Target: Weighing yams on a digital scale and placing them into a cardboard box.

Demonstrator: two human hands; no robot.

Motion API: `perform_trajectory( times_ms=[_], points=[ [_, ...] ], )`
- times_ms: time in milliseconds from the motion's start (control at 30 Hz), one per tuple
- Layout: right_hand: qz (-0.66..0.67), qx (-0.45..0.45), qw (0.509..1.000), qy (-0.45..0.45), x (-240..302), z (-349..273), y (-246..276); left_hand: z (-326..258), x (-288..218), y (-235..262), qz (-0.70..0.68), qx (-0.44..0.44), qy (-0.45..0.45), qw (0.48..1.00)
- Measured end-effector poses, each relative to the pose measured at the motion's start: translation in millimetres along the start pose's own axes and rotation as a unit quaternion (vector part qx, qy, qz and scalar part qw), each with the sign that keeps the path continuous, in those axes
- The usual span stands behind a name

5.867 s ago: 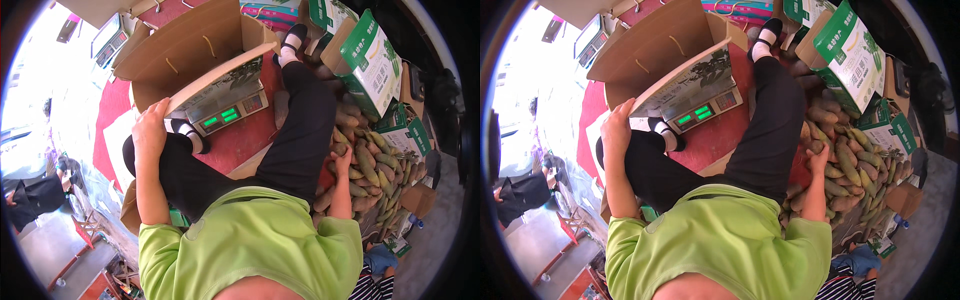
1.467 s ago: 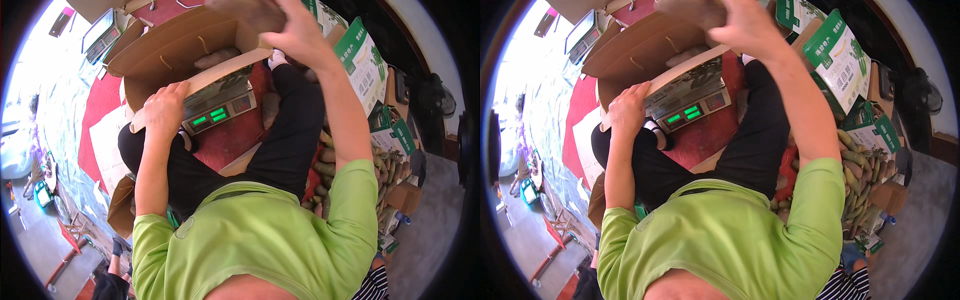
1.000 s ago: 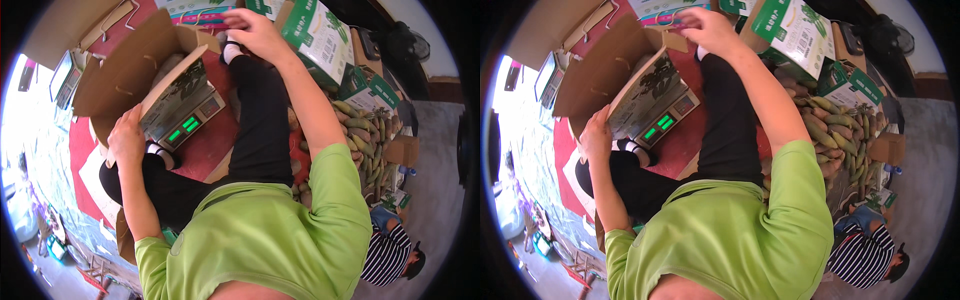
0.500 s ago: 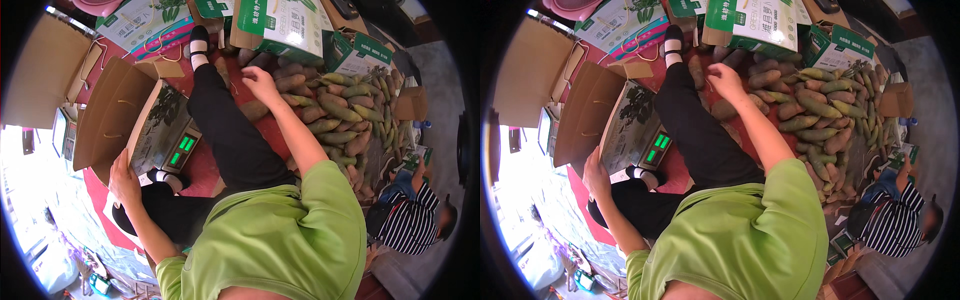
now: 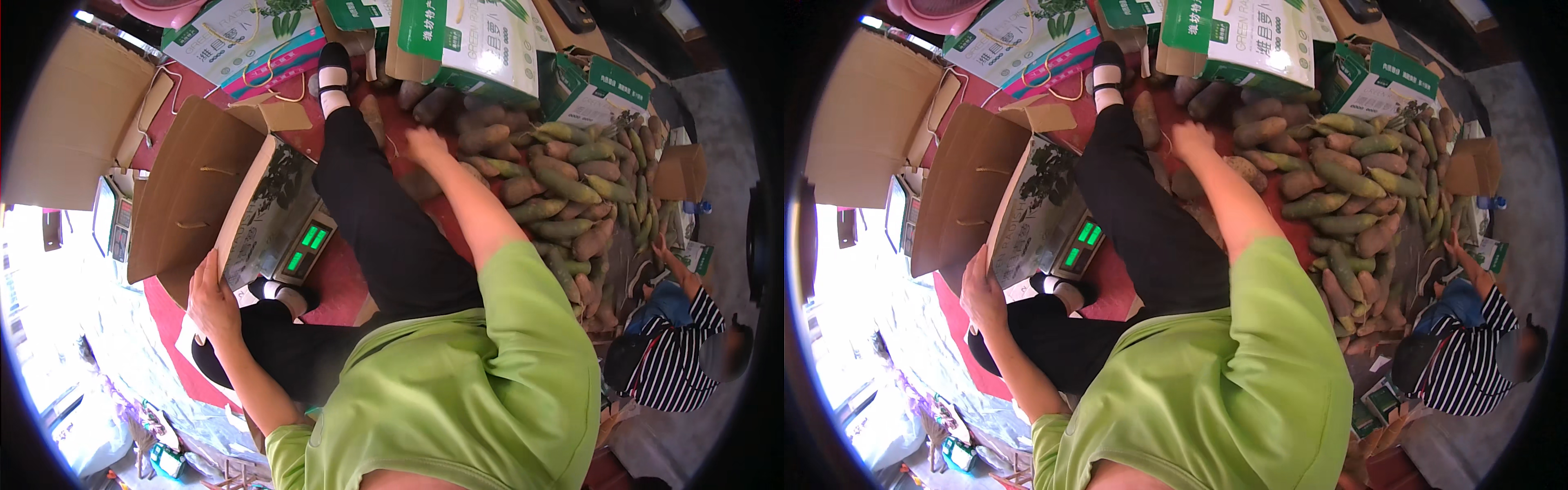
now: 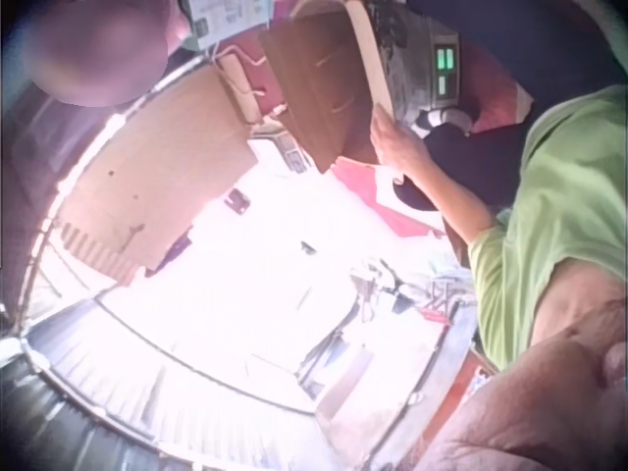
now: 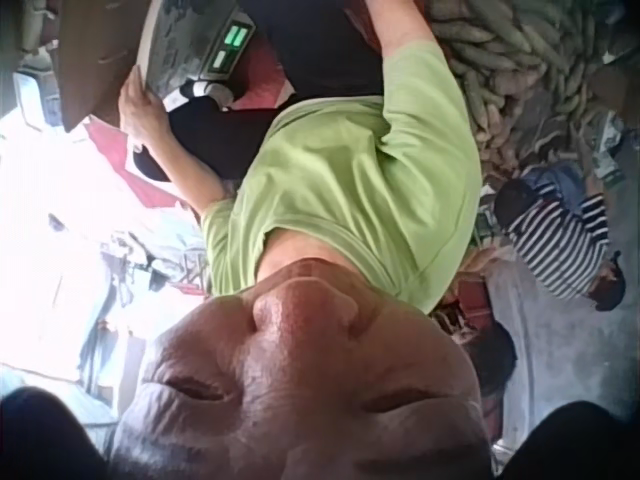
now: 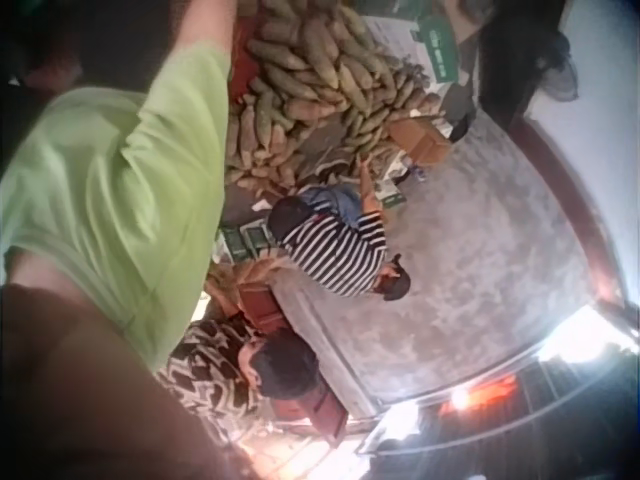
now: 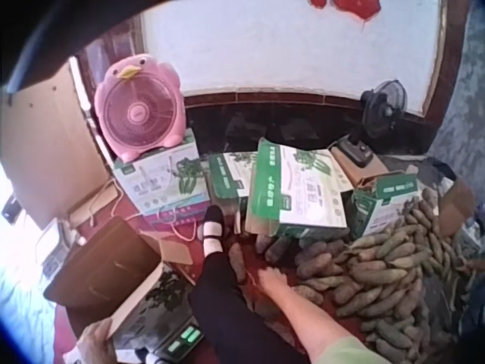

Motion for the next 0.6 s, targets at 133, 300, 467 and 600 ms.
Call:
perform_trajectory(
  times_ms=[133, 300, 467, 600],
  points=[
    [0.132, 0.013, 0.990, -0.038, -58, -29, -72, -3, -5, 10, -0.016, 0.006, -0.002, 1.000],
    [0.222, -0.036, 0.974, -0.024, -76, -60, -92, -24, -57, 37, -0.156, -0.028, -0.208, 0.965],
    [0.370, -0.041, 0.926, -0.057, -60, -83, -113, -21, -142, 35, -0.374, 0.171, -0.235, 0.881],
    [0.428, -0.050, 0.901, -0.058, -59, -95, -117, 8, -207, 16, -0.411, 0.223, -0.337, 0.817]
  ],
)
Point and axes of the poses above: each hand's wrist, its own z-axis towards the middle knuckle, its own y-axis out of the back of the hand, x = y × z, the point moved 7 cm from there along z, towards the middle knuckle, and after that the axes turned 15 degrees about y, right-handed, at the moved point
